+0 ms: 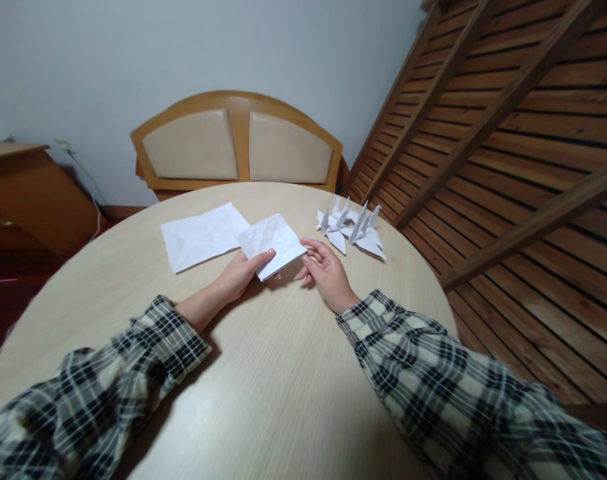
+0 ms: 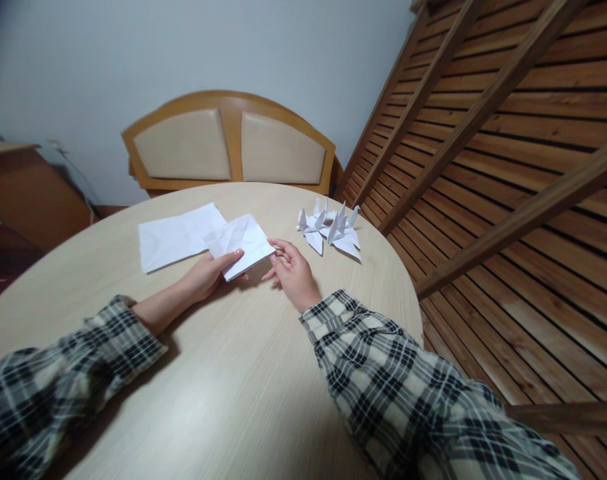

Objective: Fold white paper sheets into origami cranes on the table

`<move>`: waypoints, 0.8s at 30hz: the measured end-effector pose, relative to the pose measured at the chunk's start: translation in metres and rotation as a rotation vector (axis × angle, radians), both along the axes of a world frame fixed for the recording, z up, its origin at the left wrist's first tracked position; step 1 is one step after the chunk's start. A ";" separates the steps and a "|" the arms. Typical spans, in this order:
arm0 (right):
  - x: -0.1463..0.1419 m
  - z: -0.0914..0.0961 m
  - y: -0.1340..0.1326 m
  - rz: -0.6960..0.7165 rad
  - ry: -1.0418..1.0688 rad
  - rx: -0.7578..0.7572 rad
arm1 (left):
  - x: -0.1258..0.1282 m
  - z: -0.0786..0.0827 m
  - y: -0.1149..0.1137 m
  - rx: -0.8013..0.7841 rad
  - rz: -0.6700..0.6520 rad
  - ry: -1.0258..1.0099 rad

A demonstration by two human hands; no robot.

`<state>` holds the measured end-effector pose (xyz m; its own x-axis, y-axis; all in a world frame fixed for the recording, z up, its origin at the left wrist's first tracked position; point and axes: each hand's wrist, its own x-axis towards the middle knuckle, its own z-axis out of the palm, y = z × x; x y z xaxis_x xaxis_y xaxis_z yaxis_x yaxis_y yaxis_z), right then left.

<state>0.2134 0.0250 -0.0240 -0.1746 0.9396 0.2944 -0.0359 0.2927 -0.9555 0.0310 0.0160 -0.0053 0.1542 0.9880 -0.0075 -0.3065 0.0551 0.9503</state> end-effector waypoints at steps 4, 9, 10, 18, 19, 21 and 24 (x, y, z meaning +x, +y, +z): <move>-0.001 0.002 -0.001 0.006 -0.005 -0.013 | -0.001 -0.003 0.003 0.016 -0.003 -0.026; 0.000 0.002 -0.003 0.007 -0.006 -0.007 | -0.005 -0.010 0.006 0.035 -0.020 0.020; 0.000 0.002 -0.003 0.009 -0.004 -0.008 | -0.006 -0.011 0.007 0.039 -0.023 0.031; 0.001 0.005 -0.004 0.062 0.021 -0.065 | -0.008 -0.016 0.009 0.089 -0.020 0.097; 0.001 0.005 -0.004 0.061 0.028 -0.059 | -0.008 -0.017 0.010 0.096 -0.021 0.104; 0.001 0.005 -0.004 0.064 0.040 -0.046 | -0.009 -0.018 0.010 0.118 -0.024 0.132; 0.001 0.005 -0.004 0.062 0.038 -0.035 | -0.009 -0.016 0.010 0.142 -0.038 0.205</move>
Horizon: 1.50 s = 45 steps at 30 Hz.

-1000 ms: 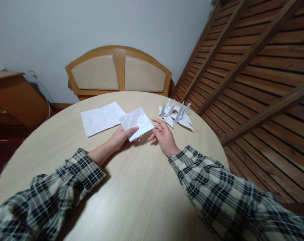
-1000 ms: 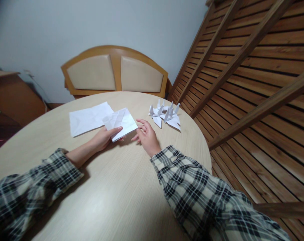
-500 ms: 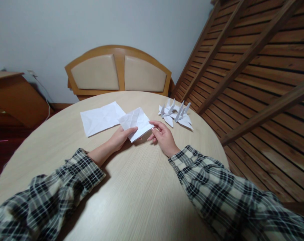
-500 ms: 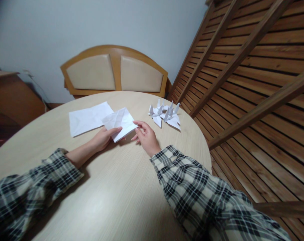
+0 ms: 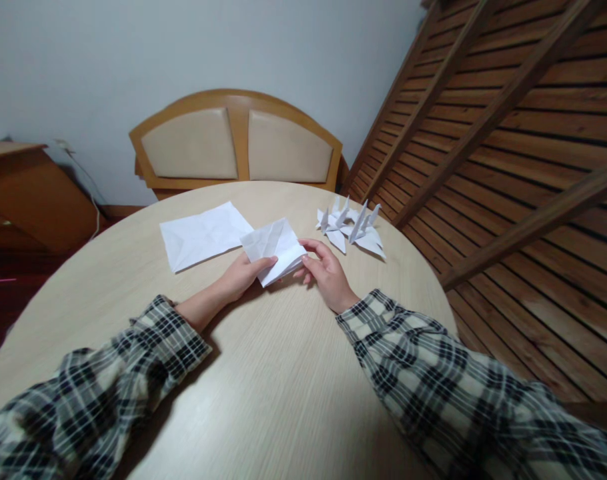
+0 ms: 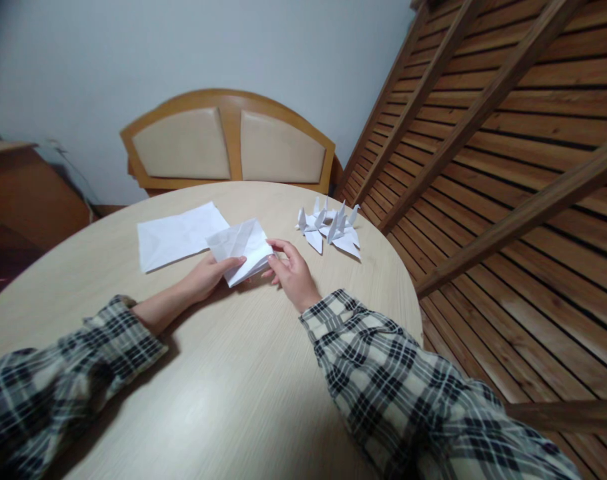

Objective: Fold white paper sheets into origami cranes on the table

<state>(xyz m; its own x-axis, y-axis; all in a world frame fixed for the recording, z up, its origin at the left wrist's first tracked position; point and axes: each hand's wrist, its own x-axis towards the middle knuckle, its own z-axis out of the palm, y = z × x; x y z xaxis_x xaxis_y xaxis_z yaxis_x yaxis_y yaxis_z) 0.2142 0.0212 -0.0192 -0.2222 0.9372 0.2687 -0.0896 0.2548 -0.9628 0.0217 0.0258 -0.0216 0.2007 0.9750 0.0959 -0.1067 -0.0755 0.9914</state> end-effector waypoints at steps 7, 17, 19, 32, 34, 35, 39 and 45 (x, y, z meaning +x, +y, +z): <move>0.001 -0.003 0.003 -0.185 -0.105 0.125 | 0.000 0.007 -0.003 0.041 0.025 0.226; 0.001 0.001 0.002 -0.136 -0.099 0.130 | -0.002 0.007 -0.004 0.100 0.002 0.389; 0.001 0.002 0.002 -0.123 -0.061 0.140 | -0.002 0.008 -0.003 0.111 0.008 0.406; -0.001 0.000 0.001 -0.084 -0.031 0.137 | -0.001 0.008 -0.003 0.109 0.008 0.421; -0.001 0.001 0.000 -0.087 -0.080 0.167 | 0.000 0.011 -0.005 0.097 0.012 0.399; 0.000 0.001 -0.001 -0.089 -0.102 0.177 | 0.000 0.011 -0.005 0.091 0.015 0.383; 0.000 0.001 -0.002 -0.086 -0.146 0.186 | 0.001 0.012 -0.006 0.089 0.012 0.317; -0.001 0.002 -0.004 -0.081 -0.174 0.197 | 0.003 0.011 -0.006 0.117 -0.062 0.289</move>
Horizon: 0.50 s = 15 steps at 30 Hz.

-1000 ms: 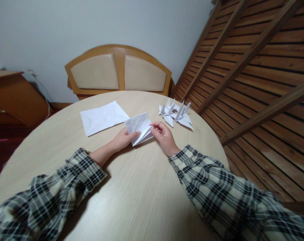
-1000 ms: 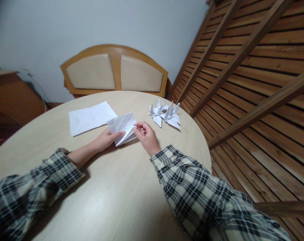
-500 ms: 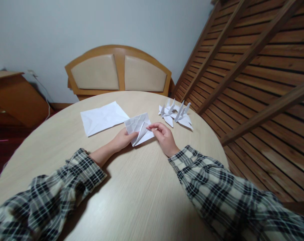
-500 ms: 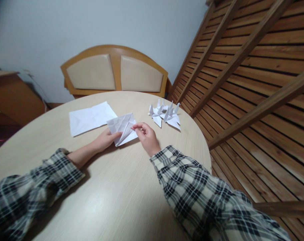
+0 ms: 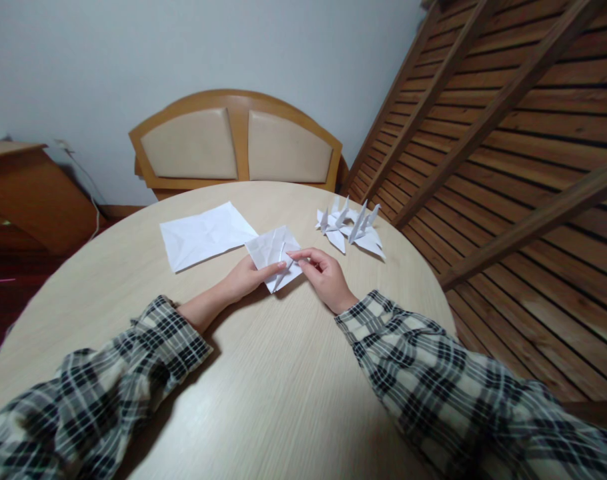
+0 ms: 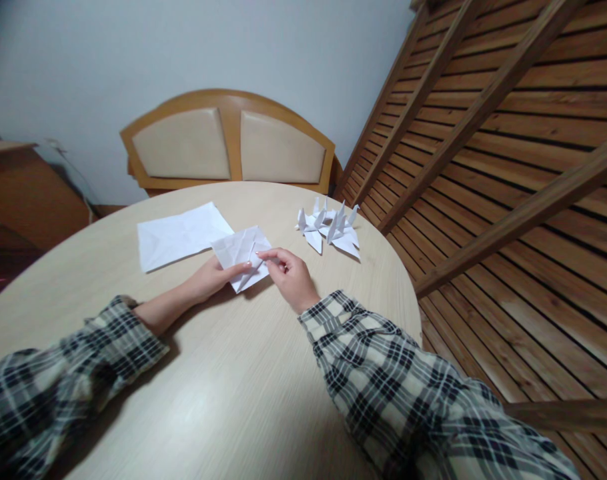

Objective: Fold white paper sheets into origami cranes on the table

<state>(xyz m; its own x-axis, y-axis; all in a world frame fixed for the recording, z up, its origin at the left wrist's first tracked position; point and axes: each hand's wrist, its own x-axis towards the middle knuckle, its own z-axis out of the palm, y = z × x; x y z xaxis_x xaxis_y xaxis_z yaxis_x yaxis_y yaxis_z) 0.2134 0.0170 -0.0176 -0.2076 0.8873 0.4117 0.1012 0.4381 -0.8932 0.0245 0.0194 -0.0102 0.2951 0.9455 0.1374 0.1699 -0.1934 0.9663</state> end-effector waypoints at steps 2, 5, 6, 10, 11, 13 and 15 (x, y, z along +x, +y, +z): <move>0.000 0.000 -0.001 -0.009 -0.025 0.018 | 0.000 0.000 0.000 -0.006 0.003 0.014; 0.001 0.000 -0.001 -0.071 -0.116 0.113 | -0.001 -0.001 0.001 0.007 0.017 0.042; 0.001 -0.001 0.000 -0.097 -0.147 0.155 | -0.002 -0.002 0.001 0.015 0.022 0.053; 0.003 -0.001 0.002 -0.220 -0.185 0.268 | -0.003 -0.001 0.001 0.030 0.052 0.099; 0.003 -0.001 0.002 -0.257 -0.183 0.274 | -0.003 -0.001 0.000 0.026 0.052 0.108; 0.003 -0.002 0.003 -0.321 -0.168 0.258 | -0.003 0.000 -0.001 0.013 0.041 0.122; 0.002 -0.003 0.004 -0.340 -0.141 0.218 | -0.003 0.001 -0.001 0.002 0.025 0.130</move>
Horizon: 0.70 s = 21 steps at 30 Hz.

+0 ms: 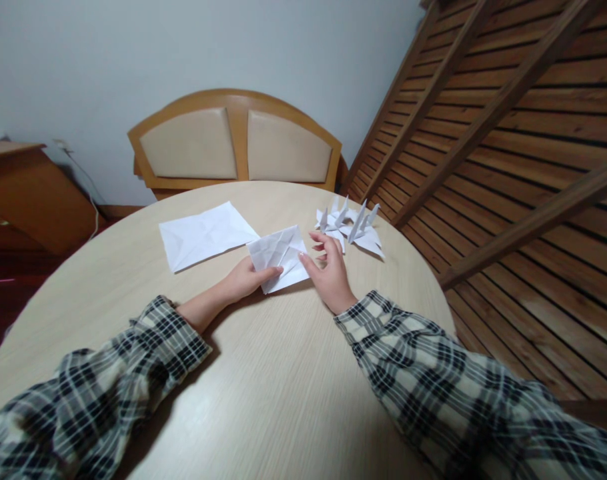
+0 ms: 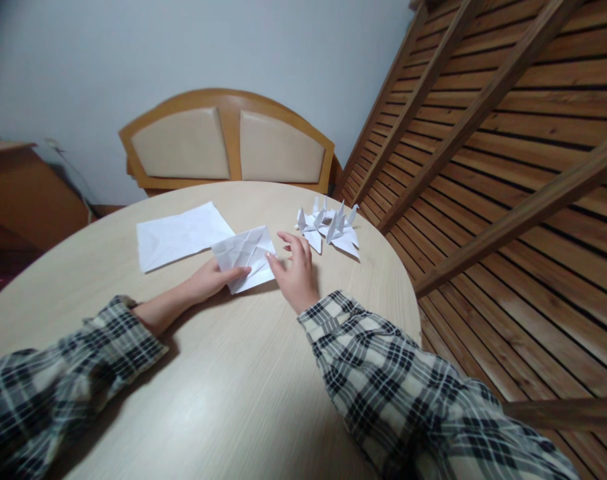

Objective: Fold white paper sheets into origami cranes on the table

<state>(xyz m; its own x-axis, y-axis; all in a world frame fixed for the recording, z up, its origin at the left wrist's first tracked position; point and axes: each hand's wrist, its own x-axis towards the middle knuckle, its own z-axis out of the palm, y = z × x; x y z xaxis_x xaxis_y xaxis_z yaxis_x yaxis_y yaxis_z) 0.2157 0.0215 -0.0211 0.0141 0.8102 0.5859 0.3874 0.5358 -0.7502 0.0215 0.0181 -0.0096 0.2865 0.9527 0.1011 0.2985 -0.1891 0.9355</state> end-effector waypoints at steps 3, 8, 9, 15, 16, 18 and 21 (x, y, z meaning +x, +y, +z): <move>-0.002 -0.003 0.002 0.093 0.056 -0.104 | 0.000 -0.001 0.000 -0.010 -0.035 0.016; -0.006 -0.003 0.002 0.318 0.187 -0.283 | -0.002 -0.004 0.001 -0.008 -0.087 0.090; -0.006 -0.002 0.001 0.319 0.203 -0.289 | -0.002 -0.004 0.001 -0.005 -0.095 0.098; -0.005 0.000 0.000 0.248 0.187 -0.253 | 0.000 -0.001 -0.001 -0.007 -0.152 0.082; -0.005 0.000 0.000 0.240 0.181 -0.251 | 0.000 -0.001 -0.001 -0.009 -0.151 0.080; -0.005 -0.001 0.001 0.239 0.178 -0.256 | 0.000 -0.001 -0.001 -0.012 -0.131 0.086; -0.005 -0.002 0.002 0.249 0.190 -0.267 | 0.000 -0.001 -0.001 -0.011 -0.110 0.097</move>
